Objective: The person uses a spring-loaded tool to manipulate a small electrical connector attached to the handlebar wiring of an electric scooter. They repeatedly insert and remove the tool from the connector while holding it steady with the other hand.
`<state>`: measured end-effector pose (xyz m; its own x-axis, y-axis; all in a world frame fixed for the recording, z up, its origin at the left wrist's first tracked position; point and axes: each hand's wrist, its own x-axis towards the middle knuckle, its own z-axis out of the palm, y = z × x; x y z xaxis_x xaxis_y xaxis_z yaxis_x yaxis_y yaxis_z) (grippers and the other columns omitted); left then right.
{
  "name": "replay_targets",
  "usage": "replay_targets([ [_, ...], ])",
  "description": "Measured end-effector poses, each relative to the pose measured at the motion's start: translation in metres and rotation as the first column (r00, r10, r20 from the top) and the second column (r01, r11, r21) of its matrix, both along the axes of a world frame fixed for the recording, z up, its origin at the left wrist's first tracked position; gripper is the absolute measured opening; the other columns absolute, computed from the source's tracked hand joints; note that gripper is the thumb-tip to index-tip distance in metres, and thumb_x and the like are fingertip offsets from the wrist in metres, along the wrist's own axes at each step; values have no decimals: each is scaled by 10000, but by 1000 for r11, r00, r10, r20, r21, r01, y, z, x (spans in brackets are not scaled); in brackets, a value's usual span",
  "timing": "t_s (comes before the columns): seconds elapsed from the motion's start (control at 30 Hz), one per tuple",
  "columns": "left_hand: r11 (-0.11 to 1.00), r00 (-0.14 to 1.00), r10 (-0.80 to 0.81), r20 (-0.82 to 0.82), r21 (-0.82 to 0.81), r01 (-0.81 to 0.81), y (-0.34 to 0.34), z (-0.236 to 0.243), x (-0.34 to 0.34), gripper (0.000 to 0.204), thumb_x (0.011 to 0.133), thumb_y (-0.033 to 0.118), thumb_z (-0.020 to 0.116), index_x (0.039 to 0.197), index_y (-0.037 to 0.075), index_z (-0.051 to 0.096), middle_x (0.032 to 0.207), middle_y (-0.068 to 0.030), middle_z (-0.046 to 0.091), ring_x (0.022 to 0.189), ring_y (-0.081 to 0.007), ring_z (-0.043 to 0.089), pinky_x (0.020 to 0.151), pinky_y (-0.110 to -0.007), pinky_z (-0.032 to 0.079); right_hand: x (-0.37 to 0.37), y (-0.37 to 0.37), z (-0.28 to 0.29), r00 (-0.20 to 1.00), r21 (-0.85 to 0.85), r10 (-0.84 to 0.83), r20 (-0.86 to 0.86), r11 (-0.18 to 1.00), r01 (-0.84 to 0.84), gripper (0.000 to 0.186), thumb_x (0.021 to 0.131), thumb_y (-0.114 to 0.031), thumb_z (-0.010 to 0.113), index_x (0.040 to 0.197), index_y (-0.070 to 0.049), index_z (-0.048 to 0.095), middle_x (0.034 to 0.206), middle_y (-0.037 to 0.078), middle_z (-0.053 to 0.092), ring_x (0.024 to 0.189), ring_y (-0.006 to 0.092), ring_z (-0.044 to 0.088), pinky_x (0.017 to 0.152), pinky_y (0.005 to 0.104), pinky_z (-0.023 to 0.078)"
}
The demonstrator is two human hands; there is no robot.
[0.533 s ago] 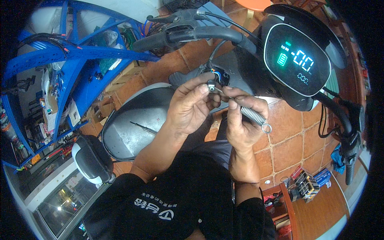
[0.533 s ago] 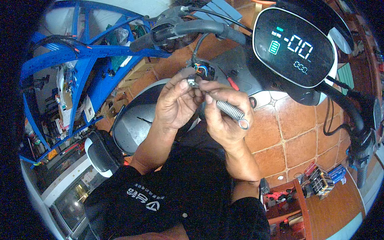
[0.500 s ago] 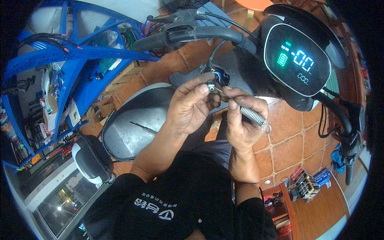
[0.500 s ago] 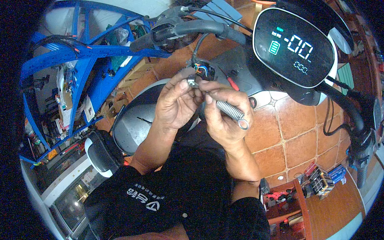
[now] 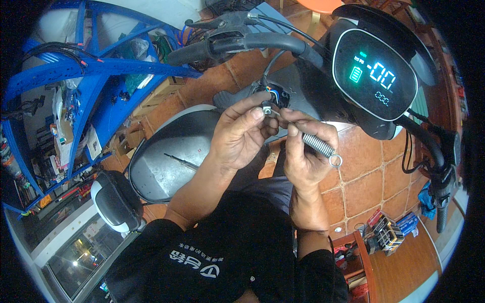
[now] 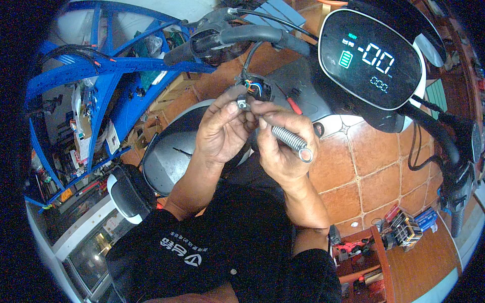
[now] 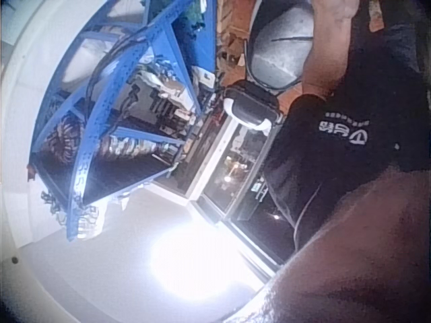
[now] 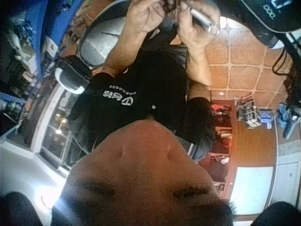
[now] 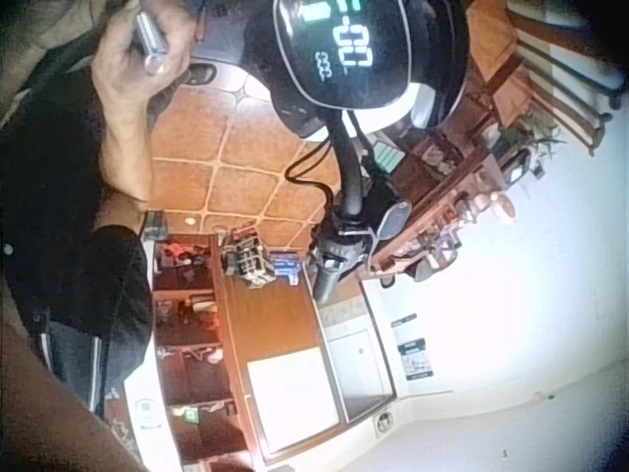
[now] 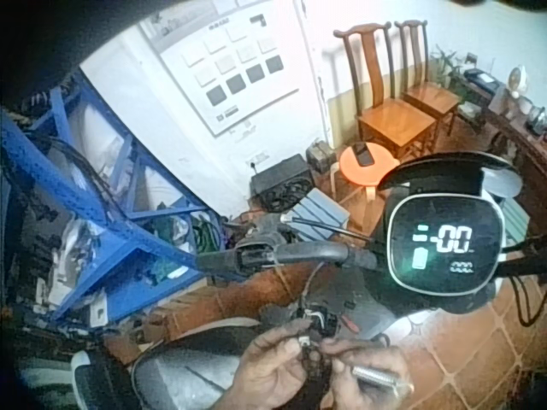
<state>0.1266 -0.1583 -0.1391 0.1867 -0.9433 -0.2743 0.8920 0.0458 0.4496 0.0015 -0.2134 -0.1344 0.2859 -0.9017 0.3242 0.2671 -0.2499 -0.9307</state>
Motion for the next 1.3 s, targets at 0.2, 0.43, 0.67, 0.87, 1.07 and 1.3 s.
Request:
replay_targets([
  [0.2,1000,1000,5,-10,15,-5,1,-1,0,286,924,91,551,1204,41,578,1040,-119,663,898,-187,649,822,-338,527,0,2,1,998,67,3,68,998,-8,162,878,41,575,981,-10,460,975,231,642,904,267,662,793,379,566],
  [0.43,999,995,12,-96,30,-9,0,1,-1,292,924,93,545,1210,41,570,1042,-124,661,889,-188,645,816,-334,518,-1,2,0,993,85,2,118,996,-12,175,869,55,577,978,-20,463,973,224,645,914,262,657,807,383,554],
  [0.67,998,993,12,-114,62,-5,-1,3,-3,293,924,90,542,1210,35,566,1037,-125,661,892,-192,644,816,-330,516,2,-1,1,992,95,-47,120,995,36,161,855,27,614,946,-13,488,924,189,669,878,234,664,745,332,550],
  [0.87,999,991,9,-136,41,-3,-1,3,-4,285,921,79,542,1201,36,571,1038,-119,661,888,-190,646,819,-334,520,-1,-2,3,994,96,-31,108,995,21,160,856,32,613,945,-10,487,912,196,665,856,231,660,730,325,547],
  [1.07,998,999,4,-52,60,-1,-1,1,-5,283,918,85,553,1197,49,580,1039,-107,661,866,-177,644,811,-333,521,-2,-4,4,984,114,-9,179,993,-11,157,869,42,585,964,-10,472,959,214,653,861,241,661,762,347,557],
  [1.3,999,999,13,-49,52,-11,-1,3,-6,265,913,70,561,1175,50,598,1023,-103,668,854,-172,645,788,-332,529,-2,-5,5,983,185,31,180,981,-65,137,879,39,568,960,-13,470,979,218,649,895,248,658,787,357,558],
])
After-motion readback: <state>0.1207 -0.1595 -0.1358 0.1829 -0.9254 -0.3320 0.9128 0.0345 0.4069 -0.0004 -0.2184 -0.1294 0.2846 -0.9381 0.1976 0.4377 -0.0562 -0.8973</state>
